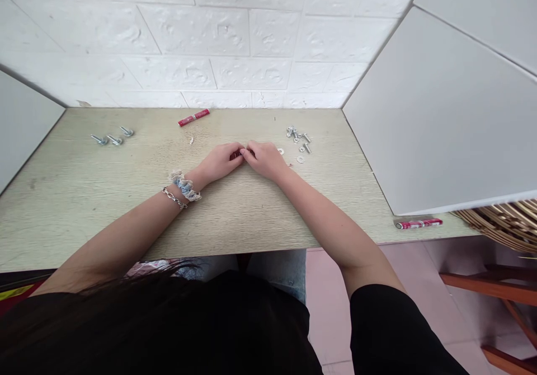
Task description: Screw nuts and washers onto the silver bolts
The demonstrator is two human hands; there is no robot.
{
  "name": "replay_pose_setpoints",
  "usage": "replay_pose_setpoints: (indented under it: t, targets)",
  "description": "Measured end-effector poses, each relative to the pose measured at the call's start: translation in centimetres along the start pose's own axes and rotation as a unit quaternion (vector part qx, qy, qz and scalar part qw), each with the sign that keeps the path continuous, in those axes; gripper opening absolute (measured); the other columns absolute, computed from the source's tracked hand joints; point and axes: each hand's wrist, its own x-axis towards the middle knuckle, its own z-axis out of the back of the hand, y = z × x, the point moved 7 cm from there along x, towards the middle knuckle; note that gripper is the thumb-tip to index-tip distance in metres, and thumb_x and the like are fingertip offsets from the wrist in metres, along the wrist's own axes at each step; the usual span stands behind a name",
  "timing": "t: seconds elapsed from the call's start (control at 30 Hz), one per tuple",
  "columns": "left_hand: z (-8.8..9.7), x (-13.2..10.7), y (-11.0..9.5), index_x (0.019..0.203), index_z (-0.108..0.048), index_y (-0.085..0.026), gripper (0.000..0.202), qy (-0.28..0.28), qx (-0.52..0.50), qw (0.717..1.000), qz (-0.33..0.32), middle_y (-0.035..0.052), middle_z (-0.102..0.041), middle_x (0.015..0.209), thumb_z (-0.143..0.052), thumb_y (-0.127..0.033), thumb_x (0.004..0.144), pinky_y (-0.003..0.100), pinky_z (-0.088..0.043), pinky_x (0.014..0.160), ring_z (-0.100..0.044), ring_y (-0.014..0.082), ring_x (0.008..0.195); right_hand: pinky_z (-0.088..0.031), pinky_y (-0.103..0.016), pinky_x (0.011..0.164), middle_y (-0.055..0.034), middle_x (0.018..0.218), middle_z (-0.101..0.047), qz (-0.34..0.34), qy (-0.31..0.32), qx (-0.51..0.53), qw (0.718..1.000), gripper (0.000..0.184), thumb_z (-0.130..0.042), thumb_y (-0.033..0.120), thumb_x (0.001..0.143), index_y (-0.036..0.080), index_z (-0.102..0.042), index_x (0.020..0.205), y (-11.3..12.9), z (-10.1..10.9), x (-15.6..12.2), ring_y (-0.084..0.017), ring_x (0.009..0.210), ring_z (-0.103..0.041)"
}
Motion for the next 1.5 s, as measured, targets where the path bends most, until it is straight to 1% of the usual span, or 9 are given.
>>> replay_pose_setpoints:
  t: [0.2,0.33,0.47,0.73,1.07,1.17,1.23,1.37,1.5]
  targets:
    - [0.2,0.0,-0.2,0.085,-0.06,-0.017,0.02,-0.007,-0.021,1.0,0.004,0.0025,-0.062,0.077,-0.043,-0.025,0.084,0.028,-0.039,0.068,-0.053,0.0147,0.069,-0.031,-0.027,0.061,0.0009,0.063,-0.051,0.006,-0.001,0.076,0.997,0.015,-0.043,0.034,0.086,0.019,-0.046,0.087,0.0,0.2,-0.2,-0.015,0.059,-0.044]
    - [0.3,-0.1,-0.2,0.086,-0.06,-0.016,0.021,-0.005,-0.021,1.0,0.003,0.0024,-0.061,0.077,-0.042,-0.027,0.085,0.027,-0.039,0.067,-0.053,0.0145,0.069,-0.031,-0.026,0.059,0.0024,0.062,-0.047,-0.005,0.005,0.113,0.994,0.027,-0.047,0.046,0.084,0.02,-0.042,0.085,-0.3,0.2,-0.3,-0.014,0.058,-0.042]
    - [0.3,-0.2,-0.5,0.083,-0.057,-0.016,0.022,-0.009,-0.01,1.0,-0.007,0.0035,-0.061,0.078,-0.042,-0.031,0.087,0.028,-0.038,0.065,-0.053,0.0145,0.068,-0.031,-0.026,0.061,0.0003,0.067,-0.05,-0.014,-0.007,0.119,0.993,0.037,-0.037,0.055,0.088,0.02,-0.04,0.077,-0.5,0.3,-0.3,-0.014,0.063,-0.044]
    - [0.4,-0.1,-0.2,0.085,-0.056,-0.016,0.019,-0.038,-0.03,0.999,0.009,0.0038,-0.061,0.08,-0.042,-0.029,0.088,0.028,-0.04,0.068,-0.053,0.0144,0.071,-0.031,-0.027,0.063,-0.0014,0.072,-0.054,-0.022,-0.019,0.11,0.993,0.03,-0.039,0.048,0.088,0.02,-0.043,0.08,-0.7,0.2,-0.1,-0.015,0.065,-0.046]
    - [0.9,0.0,0.4,0.082,-0.055,-0.016,0.018,-0.07,-0.093,0.993,0.034,0.0004,-0.059,0.074,-0.046,-0.031,0.087,0.026,-0.039,0.063,-0.049,0.0111,0.065,-0.033,-0.026,0.062,-0.0006,0.07,-0.054,-0.027,-0.032,0.125,0.991,0.031,-0.041,0.049,0.087,0.019,-0.048,0.093,-1.0,0.1,-0.1,-0.014,0.064,-0.047]
    - [1.0,0.0,0.5,0.083,-0.055,-0.016,0.016,-0.077,-0.096,0.992,0.036,0.0003,-0.06,0.075,-0.047,-0.03,0.086,0.025,-0.039,0.063,-0.049,0.0108,0.065,-0.032,-0.026,0.06,0.0005,0.068,-0.051,-0.036,-0.035,0.122,0.991,0.031,-0.042,0.05,0.087,0.019,-0.047,0.089,-1.0,0.3,-0.2,-0.014,0.062,-0.045]
    - [1.0,0.0,0.5,0.083,-0.055,-0.016,0.017,-0.08,-0.09,0.992,0.036,0.0004,-0.06,0.074,-0.047,-0.03,0.086,0.025,-0.039,0.063,-0.049,0.011,0.065,-0.03,-0.026,0.059,0.0007,0.066,-0.049,-0.035,-0.037,0.116,0.992,0.033,-0.04,0.051,0.087,0.019,-0.046,0.081,-0.9,0.5,-0.2,-0.013,0.061,-0.044]
    - [0.9,-0.1,0.3,0.081,-0.055,-0.016,0.019,-0.074,-0.072,0.994,0.022,0.0005,-0.059,0.073,-0.047,-0.033,0.086,0.026,-0.038,0.063,-0.049,0.0115,0.064,-0.027,-0.027,0.058,-0.0003,0.06,-0.047,-0.028,-0.014,0.105,0.994,0.05,-0.031,0.06,0.088,0.018,-0.041,0.063,-0.8,0.4,-0.2,-0.012,0.06,-0.042]
    - [0.7,-0.1,-0.1,0.081,-0.055,-0.016,0.018,-0.055,-0.057,0.997,0.0,0.0004,-0.057,0.072,-0.047,-0.031,0.086,0.026,-0.038,0.063,-0.049,0.0119,0.064,-0.029,-0.027,0.06,-0.0012,0.061,-0.051,-0.021,0.0,0.118,0.993,0.057,-0.028,0.064,0.087,0.017,-0.05,0.064,-0.9,0.2,-0.1,-0.013,0.064,-0.045]
